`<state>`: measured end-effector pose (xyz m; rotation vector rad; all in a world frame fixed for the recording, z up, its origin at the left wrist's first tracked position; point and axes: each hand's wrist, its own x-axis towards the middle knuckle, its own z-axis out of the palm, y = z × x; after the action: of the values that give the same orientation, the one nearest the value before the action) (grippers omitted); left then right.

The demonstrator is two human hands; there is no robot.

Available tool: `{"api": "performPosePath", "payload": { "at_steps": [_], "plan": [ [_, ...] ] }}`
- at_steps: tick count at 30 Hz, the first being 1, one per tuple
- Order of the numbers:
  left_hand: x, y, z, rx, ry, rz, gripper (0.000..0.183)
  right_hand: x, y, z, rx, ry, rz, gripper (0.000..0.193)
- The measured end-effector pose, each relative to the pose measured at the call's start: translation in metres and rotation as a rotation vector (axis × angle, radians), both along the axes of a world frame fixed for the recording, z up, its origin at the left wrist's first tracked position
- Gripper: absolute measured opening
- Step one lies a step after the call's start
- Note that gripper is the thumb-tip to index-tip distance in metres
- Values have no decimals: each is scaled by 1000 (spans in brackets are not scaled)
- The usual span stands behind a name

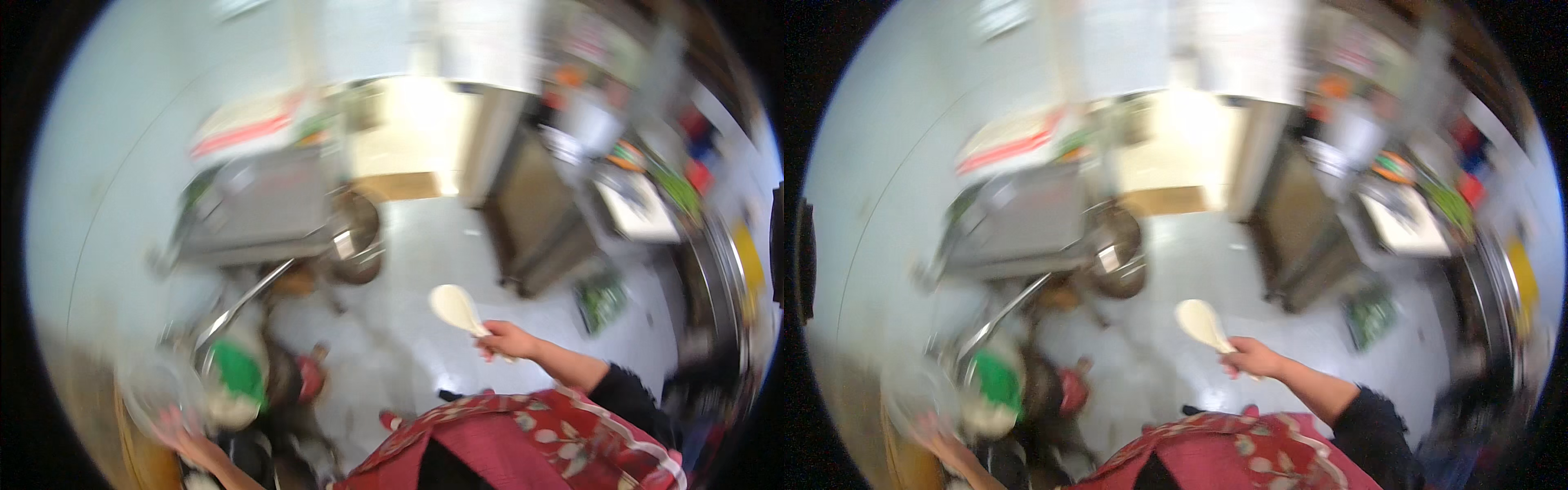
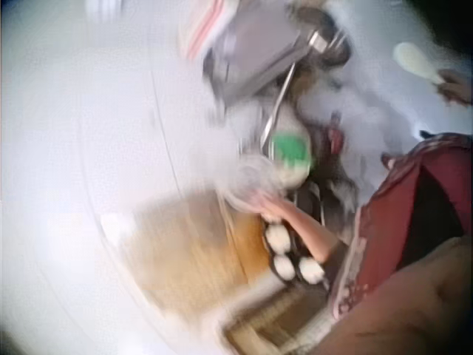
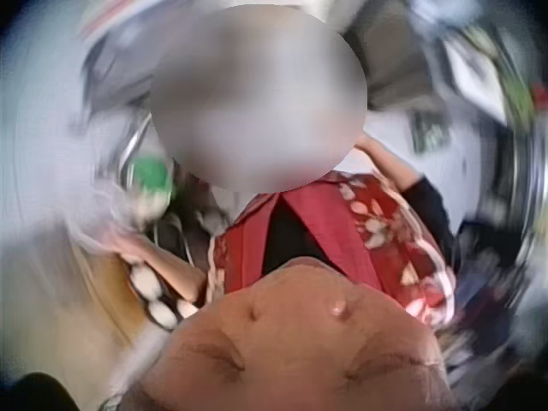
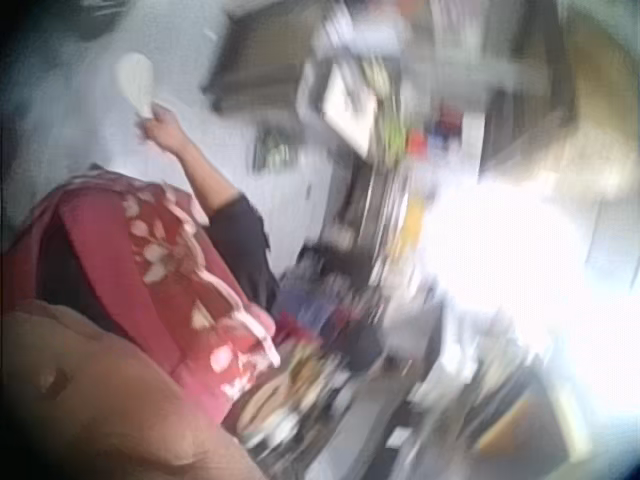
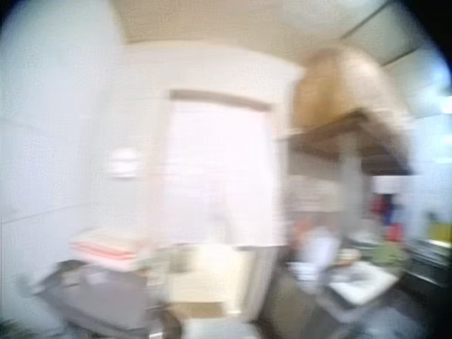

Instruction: The person scoops cooked rice from a large tray into small plastic containers using a rice paddle, then weighs each container on a digital scale. The person also rinses the paddle at a sink and places filled containers into a tray of black bowls.

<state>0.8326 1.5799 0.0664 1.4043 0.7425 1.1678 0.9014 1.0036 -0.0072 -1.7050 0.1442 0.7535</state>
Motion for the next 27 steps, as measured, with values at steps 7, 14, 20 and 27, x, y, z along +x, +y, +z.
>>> {"api": "performPosePath", "payload": {
  "at_steps": [7, 14, 20, 27],
  "plan": [
    [62, -437, -104, -730, 37, -1489, 59, -153, -229, 20, -137, -200, -514, 36],
    [65, -715, -99, -918, 217, -1902, 56, -267, -411, 30, -235, -91, -887, 43],
    [104, -877, -100, -915, 278, -1931, 54, -233, -560, 68, -599, -101, -899, 44],
    [196, -1081, -136, -921, 301, -1706, 45, -160, -744, 59, -1154, -234, -577, 42]
  ]
}}
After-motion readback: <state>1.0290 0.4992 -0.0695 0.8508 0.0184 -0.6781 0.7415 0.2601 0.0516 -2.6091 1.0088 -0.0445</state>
